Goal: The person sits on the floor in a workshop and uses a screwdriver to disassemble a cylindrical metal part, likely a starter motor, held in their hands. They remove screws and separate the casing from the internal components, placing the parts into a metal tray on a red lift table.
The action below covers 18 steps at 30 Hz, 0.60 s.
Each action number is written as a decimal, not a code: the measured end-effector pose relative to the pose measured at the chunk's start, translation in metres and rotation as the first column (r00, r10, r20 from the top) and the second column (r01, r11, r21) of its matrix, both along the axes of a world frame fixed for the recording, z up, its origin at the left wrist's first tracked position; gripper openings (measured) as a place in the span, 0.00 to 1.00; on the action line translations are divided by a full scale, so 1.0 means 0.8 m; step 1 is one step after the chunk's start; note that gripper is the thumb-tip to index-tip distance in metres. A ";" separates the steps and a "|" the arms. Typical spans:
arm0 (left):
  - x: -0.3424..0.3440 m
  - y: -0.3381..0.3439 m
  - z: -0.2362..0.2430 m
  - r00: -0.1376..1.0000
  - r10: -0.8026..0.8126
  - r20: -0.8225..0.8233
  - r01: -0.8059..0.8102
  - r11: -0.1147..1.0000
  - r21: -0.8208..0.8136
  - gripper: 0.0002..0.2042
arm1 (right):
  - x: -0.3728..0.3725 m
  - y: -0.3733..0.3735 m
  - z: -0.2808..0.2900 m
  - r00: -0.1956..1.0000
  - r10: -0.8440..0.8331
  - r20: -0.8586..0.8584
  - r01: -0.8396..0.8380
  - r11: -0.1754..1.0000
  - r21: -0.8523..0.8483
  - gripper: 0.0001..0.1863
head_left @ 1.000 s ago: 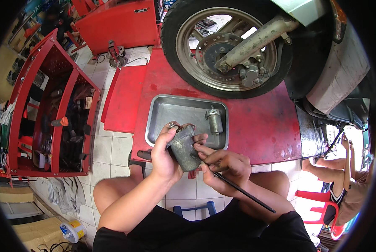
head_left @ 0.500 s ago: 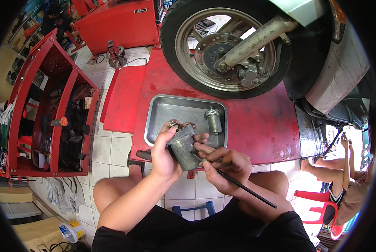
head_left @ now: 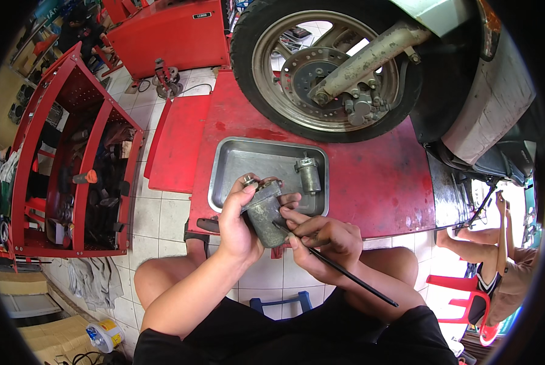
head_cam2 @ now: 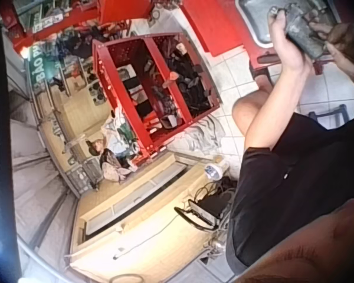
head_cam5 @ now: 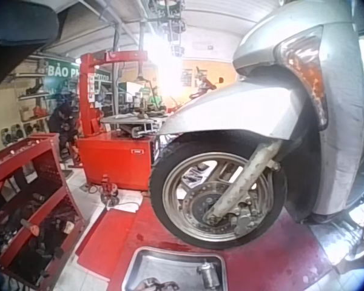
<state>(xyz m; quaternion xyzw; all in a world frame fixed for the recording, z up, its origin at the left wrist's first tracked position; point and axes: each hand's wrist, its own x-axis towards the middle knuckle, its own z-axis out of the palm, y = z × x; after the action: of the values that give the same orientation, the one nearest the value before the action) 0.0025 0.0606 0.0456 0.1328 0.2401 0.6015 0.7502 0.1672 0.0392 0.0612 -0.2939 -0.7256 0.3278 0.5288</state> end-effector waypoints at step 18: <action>0.002 -0.002 0.004 0.994 -0.040 0.102 0.042 0.999 -0.022 0.11 | 0.005 -0.005 0.000 0.997 -0.001 0.078 0.000 1.000 0.020 0.15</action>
<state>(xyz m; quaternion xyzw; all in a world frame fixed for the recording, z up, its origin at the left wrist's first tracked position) 0.0037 0.0588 0.0489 0.0976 0.2061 0.5890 0.7753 0.1710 0.0355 0.0615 -0.3014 -0.7490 0.3086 0.5029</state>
